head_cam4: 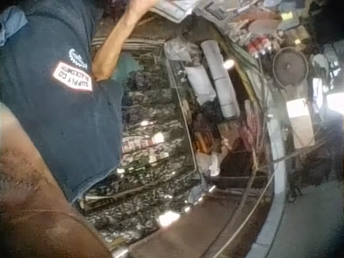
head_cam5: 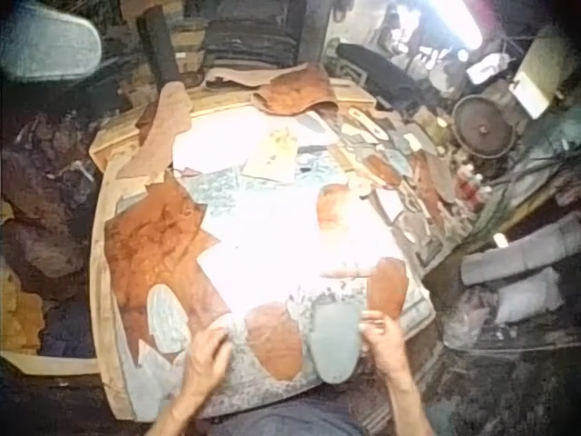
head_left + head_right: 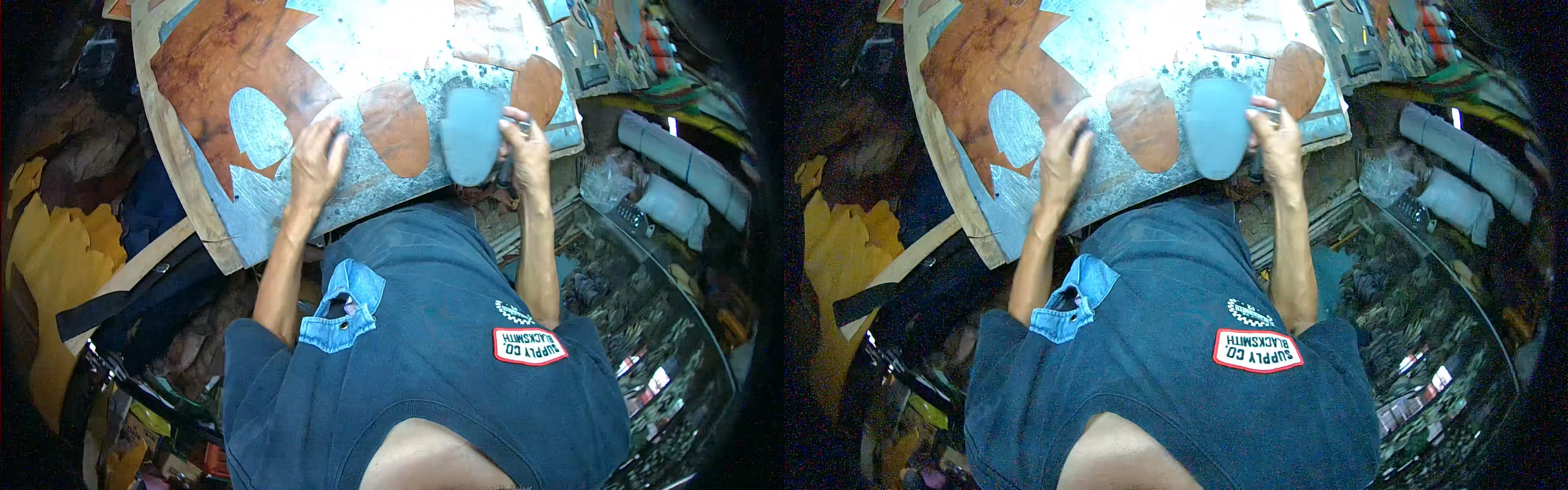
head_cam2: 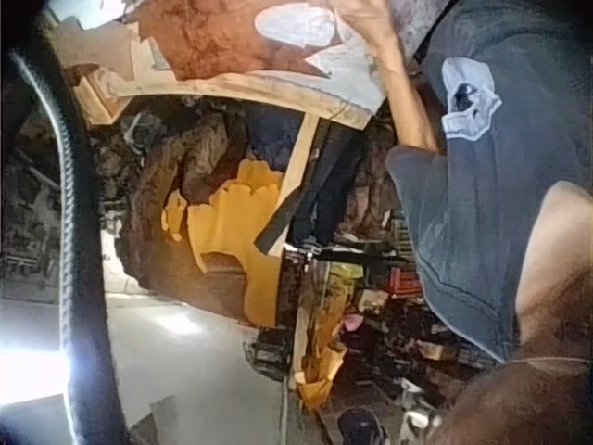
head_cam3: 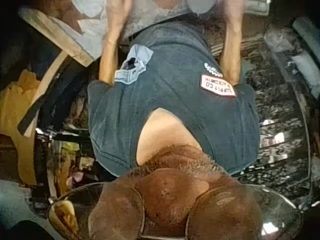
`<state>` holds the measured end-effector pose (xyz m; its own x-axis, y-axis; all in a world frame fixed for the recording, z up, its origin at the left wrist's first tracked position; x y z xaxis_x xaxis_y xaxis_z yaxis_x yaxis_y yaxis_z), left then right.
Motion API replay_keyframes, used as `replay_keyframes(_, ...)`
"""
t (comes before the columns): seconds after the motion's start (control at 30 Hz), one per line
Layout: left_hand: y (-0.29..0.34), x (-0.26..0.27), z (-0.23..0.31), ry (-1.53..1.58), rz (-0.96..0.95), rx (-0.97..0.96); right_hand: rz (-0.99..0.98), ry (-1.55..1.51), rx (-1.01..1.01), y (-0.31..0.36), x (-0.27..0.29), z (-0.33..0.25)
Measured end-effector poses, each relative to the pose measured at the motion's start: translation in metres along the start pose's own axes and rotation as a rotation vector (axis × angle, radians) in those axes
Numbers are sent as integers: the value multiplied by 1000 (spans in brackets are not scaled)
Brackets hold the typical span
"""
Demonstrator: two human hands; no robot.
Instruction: Cutting out shoe components from leather scraps using a metal template and a sharp blade.
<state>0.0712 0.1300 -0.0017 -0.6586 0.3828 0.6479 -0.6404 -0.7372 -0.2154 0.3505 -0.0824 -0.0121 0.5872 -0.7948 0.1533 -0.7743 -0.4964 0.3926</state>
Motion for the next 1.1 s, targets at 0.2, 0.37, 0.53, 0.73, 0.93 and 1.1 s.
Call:
replay_keyframes(0.2, 40, -38, 29, -84, 0, 42, -299, 336, 23, -14, -102, 2)
replay_keyframes(0.37, 42, -51, 26, -162, -19, 61, -299, 655, 487, -13, -126, -9)
replay_keyframes(0.53, 45, -53, 23, -182, -53, 62, -420, 862, 516, 7, -121, -5)
replay_keyframes(0.73, 46, -56, 19, -190, -91, 74, -527, 982, 464, 12, -124, 0)
replay_keyframes(0.93, 47, -61, 19, -242, -127, 66, -563, 1040, 503, 14, -129, -3)
replay_keyframes(1.1, 45, -63, 18, -265, -133, 73, -590, 1064, 467, 13, -130, -2)
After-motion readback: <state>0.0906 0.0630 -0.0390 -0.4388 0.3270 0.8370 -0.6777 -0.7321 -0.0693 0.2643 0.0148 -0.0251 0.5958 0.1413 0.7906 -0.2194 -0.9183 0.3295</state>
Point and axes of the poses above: each hand's wrist, its own y-axis away from the middle knuckle, its own x-axis out of the back of the hand, z = x × y, the point moved 9 cm from there along -y, towards the middle knuckle, and after that the axes turned 3 degrees about z, right-handed, at the moved point
